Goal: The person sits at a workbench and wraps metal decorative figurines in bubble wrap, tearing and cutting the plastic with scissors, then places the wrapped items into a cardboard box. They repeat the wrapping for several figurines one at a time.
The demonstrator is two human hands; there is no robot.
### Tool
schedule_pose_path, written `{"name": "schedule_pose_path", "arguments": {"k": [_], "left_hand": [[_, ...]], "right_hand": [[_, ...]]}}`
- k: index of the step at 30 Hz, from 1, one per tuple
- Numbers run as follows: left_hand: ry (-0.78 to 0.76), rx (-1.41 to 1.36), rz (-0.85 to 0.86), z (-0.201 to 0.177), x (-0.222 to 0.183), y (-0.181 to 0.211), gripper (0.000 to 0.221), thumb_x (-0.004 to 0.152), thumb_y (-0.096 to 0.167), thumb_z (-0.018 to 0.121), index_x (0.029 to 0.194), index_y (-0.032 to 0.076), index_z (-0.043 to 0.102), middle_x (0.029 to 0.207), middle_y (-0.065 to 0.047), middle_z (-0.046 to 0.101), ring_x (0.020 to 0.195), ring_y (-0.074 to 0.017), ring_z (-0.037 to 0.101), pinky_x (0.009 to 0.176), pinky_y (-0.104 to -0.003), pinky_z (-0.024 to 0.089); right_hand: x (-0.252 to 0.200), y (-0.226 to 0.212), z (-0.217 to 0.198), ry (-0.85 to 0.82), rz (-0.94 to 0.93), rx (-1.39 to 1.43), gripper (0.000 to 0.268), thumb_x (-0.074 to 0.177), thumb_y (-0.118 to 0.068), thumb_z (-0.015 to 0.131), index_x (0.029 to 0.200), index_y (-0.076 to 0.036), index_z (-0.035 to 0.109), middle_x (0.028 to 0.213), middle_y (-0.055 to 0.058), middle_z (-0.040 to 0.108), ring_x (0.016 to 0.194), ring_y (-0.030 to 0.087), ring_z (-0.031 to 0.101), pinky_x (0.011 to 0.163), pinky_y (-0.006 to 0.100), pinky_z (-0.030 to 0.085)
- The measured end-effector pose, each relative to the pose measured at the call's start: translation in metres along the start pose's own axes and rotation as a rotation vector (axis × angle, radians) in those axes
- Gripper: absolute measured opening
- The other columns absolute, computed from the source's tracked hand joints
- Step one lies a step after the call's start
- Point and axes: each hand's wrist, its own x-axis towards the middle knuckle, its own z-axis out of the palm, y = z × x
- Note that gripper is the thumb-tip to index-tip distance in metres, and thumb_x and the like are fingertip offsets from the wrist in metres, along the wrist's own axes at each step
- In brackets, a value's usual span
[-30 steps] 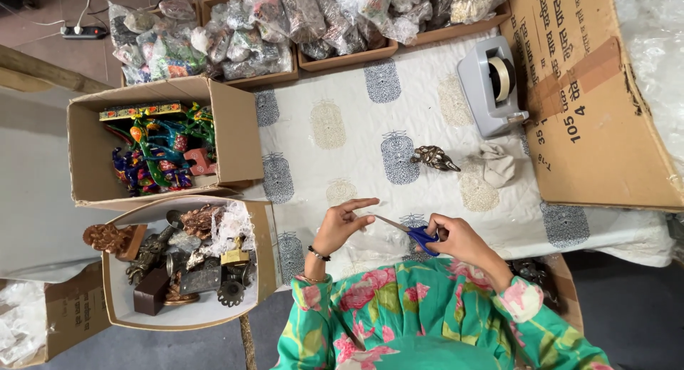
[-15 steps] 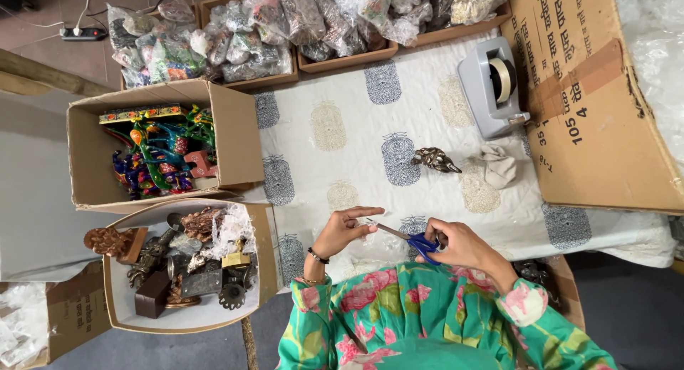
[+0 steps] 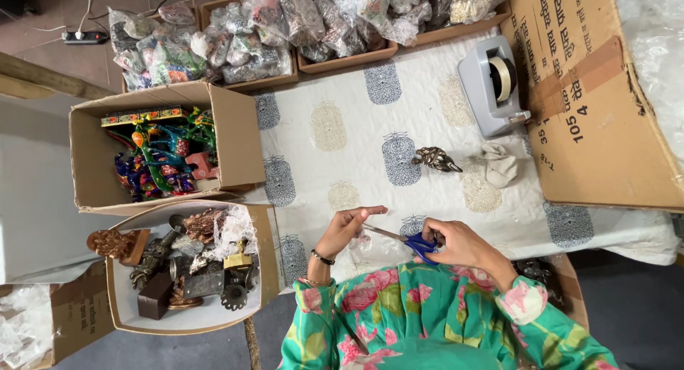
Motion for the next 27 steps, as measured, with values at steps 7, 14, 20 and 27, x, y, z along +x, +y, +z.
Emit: {"name": "schedule_pose_path", "arguments": {"k": [7,14,20,27], "left_hand": [[0.004,-0.034,-0.017,0.007,-0.002,0.022,0.066,0.111,0.049,0.030,0.129,0.001,0.071,0.130,-0.007,0.074,0.062,-0.0061,0.060,0.064,-0.021,0.055],[-0.023,-0.056,0.010,-0.001,-0.004,0.006,0.059,0.108,0.044,0.036,0.136,0.001,0.065,0.137,-0.011,0.068,0.078,-0.0107,0.068,0.074,-0.026,0.062],[0.072,0.003,0.016,0.005,-0.016,0.035,0.047,0.092,0.011,0.073,0.137,0.003,0.063,0.145,-0.011,0.059,0.094,-0.0093,0.071,0.080,-0.024,0.061],[0.162,0.004,0.074,0.003,-0.017,0.023,0.048,0.086,0.002,0.080,0.133,0.004,0.069,0.144,-0.011,0.064,0.084,-0.0056,0.067,0.074,-0.021,0.058]], "right_hand": [[0.002,-0.005,-0.001,-0.065,0.076,-0.005,0.048,0.063,-0.037,0.092,0.085,-0.007,0.063,0.068,0.008,0.069,0.060,0.021,0.064,0.060,0.035,0.050],[0.007,0.033,0.014,0.032,0.013,0.007,0.033,0.063,-0.021,0.085,0.086,-0.007,0.066,0.073,0.003,0.074,0.057,0.018,0.065,0.056,0.033,0.050],[0.004,0.032,0.009,0.093,0.089,0.059,0.029,0.066,-0.017,0.084,0.086,-0.006,0.066,0.066,0.004,0.070,0.052,0.016,0.059,0.053,0.033,0.046],[0.003,0.031,0.008,0.025,0.057,0.180,0.025,0.068,-0.013,0.083,0.082,-0.005,0.065,0.063,-0.001,0.065,0.051,0.009,0.047,0.049,0.031,0.038]]}}
